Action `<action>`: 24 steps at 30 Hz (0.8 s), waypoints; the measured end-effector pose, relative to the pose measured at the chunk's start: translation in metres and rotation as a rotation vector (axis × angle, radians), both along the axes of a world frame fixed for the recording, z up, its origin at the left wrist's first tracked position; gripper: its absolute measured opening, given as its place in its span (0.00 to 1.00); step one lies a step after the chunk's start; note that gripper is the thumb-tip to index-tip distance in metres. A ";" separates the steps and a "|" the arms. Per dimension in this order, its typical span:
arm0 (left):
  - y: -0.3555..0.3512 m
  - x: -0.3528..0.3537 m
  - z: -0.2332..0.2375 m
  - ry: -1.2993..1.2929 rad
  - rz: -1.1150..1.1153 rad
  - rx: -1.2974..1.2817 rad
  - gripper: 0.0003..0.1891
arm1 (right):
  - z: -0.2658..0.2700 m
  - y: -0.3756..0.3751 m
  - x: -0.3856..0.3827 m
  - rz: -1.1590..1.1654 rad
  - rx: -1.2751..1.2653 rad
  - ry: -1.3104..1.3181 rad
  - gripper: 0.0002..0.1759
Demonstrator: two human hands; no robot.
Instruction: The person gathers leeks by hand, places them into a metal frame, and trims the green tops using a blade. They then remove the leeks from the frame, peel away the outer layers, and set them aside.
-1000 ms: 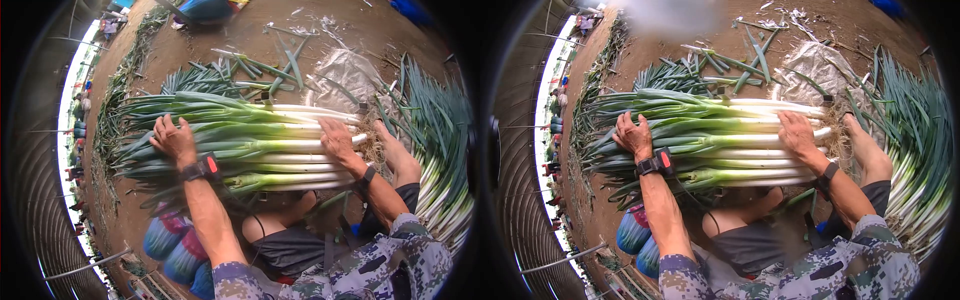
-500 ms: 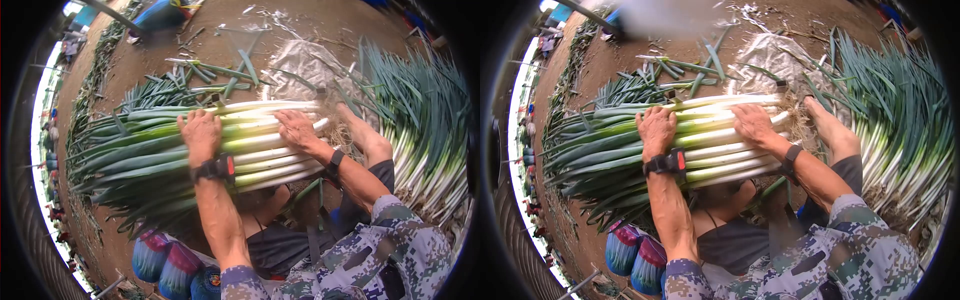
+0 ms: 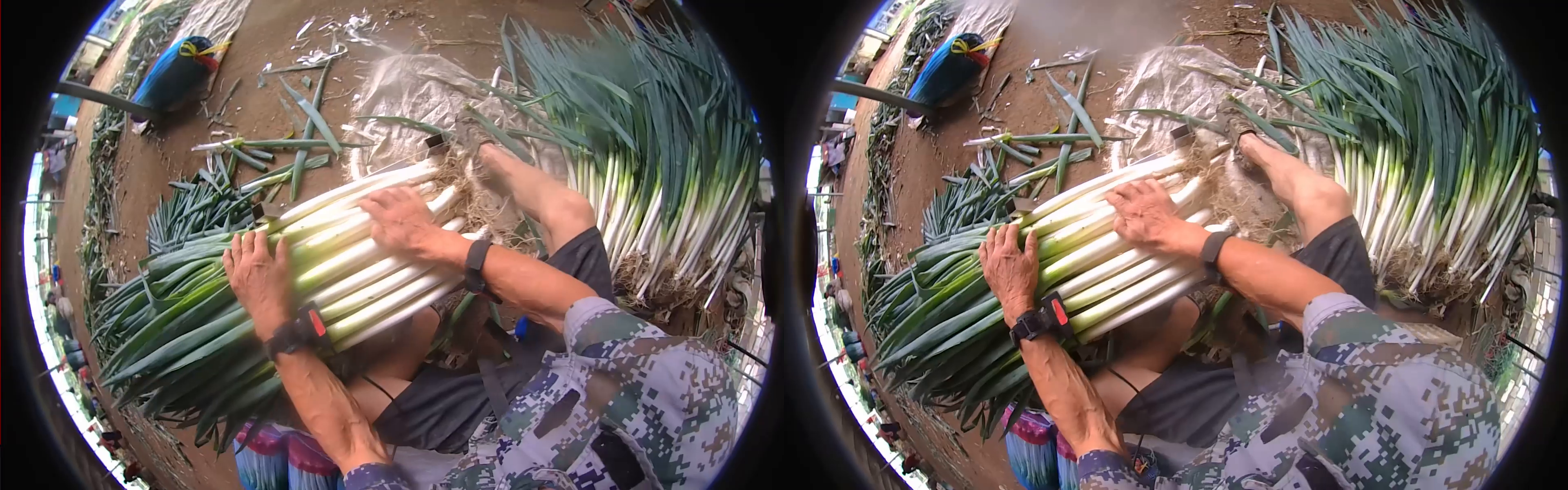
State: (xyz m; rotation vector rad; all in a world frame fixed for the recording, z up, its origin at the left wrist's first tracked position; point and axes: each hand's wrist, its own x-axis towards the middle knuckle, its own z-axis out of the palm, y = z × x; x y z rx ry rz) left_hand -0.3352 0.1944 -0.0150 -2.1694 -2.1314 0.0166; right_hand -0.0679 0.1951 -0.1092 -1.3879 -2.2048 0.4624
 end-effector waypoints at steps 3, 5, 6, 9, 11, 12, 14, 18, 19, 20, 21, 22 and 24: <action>-0.016 0.011 -0.004 0.090 -0.022 -0.019 0.22 | -0.012 0.001 -0.003 -0.038 0.093 0.145 0.23; -0.016 0.024 -0.015 0.191 0.066 -0.053 0.24 | -0.018 0.007 -0.002 -0.050 0.078 0.167 0.21; -0.009 0.030 -0.012 0.189 0.138 -0.111 0.25 | -0.008 0.009 -0.006 -0.101 -0.015 0.038 0.24; 0.001 0.043 0.003 0.226 0.135 -0.122 0.23 | -0.016 0.019 -0.013 -0.081 -0.136 0.076 0.25; 0.001 0.044 0.007 0.225 0.163 -0.190 0.24 | -0.021 0.018 -0.011 -0.051 -0.062 0.115 0.25; 0.001 0.042 0.005 0.220 0.168 -0.181 0.24 | -0.017 0.021 0.000 0.026 -0.100 0.178 0.25; 0.000 0.031 -0.004 0.212 0.107 -0.094 0.23 | 0.006 0.006 0.041 -0.008 -0.044 0.499 0.27; 0.000 0.013 -0.009 0.234 0.097 -0.084 0.23 | 0.083 0.008 0.222 -0.146 -0.125 0.492 0.25; 0.001 0.015 -0.008 0.218 0.100 -0.066 0.23 | 0.083 0.010 0.278 -0.274 -0.397 0.359 0.24; 0.003 0.017 -0.008 0.204 0.096 -0.072 0.22 | 0.069 -0.001 0.325 -0.462 -0.254 0.455 0.23; 0.005 0.017 -0.006 0.192 0.095 -0.081 0.22 | 0.047 -0.012 0.374 -0.695 -0.209 0.486 0.21; 0.003 0.016 -0.004 0.186 0.094 -0.098 0.21 | 0.019 -0.030 0.424 -0.843 -0.196 0.450 0.20; 0.000 0.013 -0.003 0.030 -0.046 0.031 0.22 | -0.053 -0.083 0.515 -1.132 -0.486 0.295 0.22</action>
